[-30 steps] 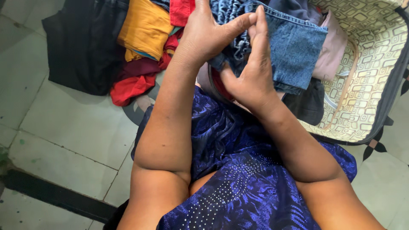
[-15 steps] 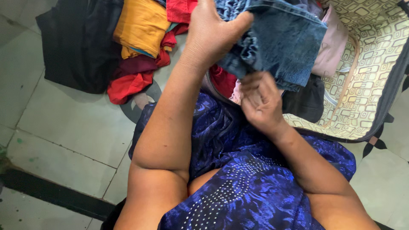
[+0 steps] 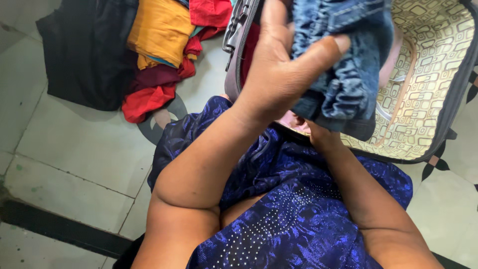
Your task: The person folds and places several garments into an open suitcase. They handle denim shorts, black pants, and yellow shorts, folding each item and arranging them inside the suitcase.
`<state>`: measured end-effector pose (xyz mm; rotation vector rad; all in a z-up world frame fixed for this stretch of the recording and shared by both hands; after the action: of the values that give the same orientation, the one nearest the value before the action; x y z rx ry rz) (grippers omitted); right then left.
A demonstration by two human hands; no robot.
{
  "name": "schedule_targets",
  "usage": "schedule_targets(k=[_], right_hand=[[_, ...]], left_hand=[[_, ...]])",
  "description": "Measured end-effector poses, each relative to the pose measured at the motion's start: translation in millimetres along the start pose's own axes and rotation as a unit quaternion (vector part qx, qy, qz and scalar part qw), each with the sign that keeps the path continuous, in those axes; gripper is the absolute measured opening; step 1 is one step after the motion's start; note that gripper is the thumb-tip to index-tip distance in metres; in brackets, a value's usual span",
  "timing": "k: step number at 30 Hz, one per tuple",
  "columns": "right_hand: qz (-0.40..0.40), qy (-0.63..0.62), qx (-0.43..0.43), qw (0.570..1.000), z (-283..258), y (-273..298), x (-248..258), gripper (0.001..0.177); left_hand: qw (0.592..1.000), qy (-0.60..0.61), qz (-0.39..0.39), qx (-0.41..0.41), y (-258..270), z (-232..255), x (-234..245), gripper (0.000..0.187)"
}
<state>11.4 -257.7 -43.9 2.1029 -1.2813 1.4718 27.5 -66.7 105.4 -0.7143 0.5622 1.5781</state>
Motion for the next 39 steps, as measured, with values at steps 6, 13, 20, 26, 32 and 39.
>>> schedule_targets(k=[6, 13, 20, 26, 32, 39], right_hand=[[0.001, -0.188, -0.153, 0.970, 25.8, -10.7, 43.6, 0.057], [0.061, -0.090, -0.148, 0.983, 125.9, -9.8, 102.5, 0.042], [-0.044, -0.012, 0.006, 0.999, 108.9, -0.1, 18.6, 0.059], [-0.262, -0.089, -0.190, 0.942, 126.9, 12.0, 1.6, 0.056], [-0.267, -0.082, -0.128, 0.952, 60.3, 8.9, 64.0, 0.051], [-0.046, -0.079, -0.064, 0.994, 61.7, -60.1, 64.3, 0.063]], left_hand=[[0.995, 0.000, -0.085, -0.047, 10.3, -26.5, -31.5, 0.082], [0.969, -0.227, -0.064, -0.080, -22.3, -3.7, 29.7, 0.070], [0.752, -0.652, 0.085, 0.039, -61.0, -23.9, 129.4, 0.102], [0.756, -0.645, 0.085, 0.079, -70.7, -37.3, 152.9, 0.100], [0.716, -0.690, 0.097, 0.043, -74.0, -43.7, 153.4, 0.092], [0.682, -0.720, 0.125, 0.041, -63.1, -49.0, 125.7, 0.100]])
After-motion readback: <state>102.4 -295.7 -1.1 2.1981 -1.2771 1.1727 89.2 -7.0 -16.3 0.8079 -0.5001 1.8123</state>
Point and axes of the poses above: each hand's wrist, its own y-axis away from the middle knuckle, its own x-axis out of the back of the hand, z = x × y, the point moved 8 cm from there along -y, towards the middle knuckle, and after that the axes turned 5 degrees about -y, right-handed, at the moved point
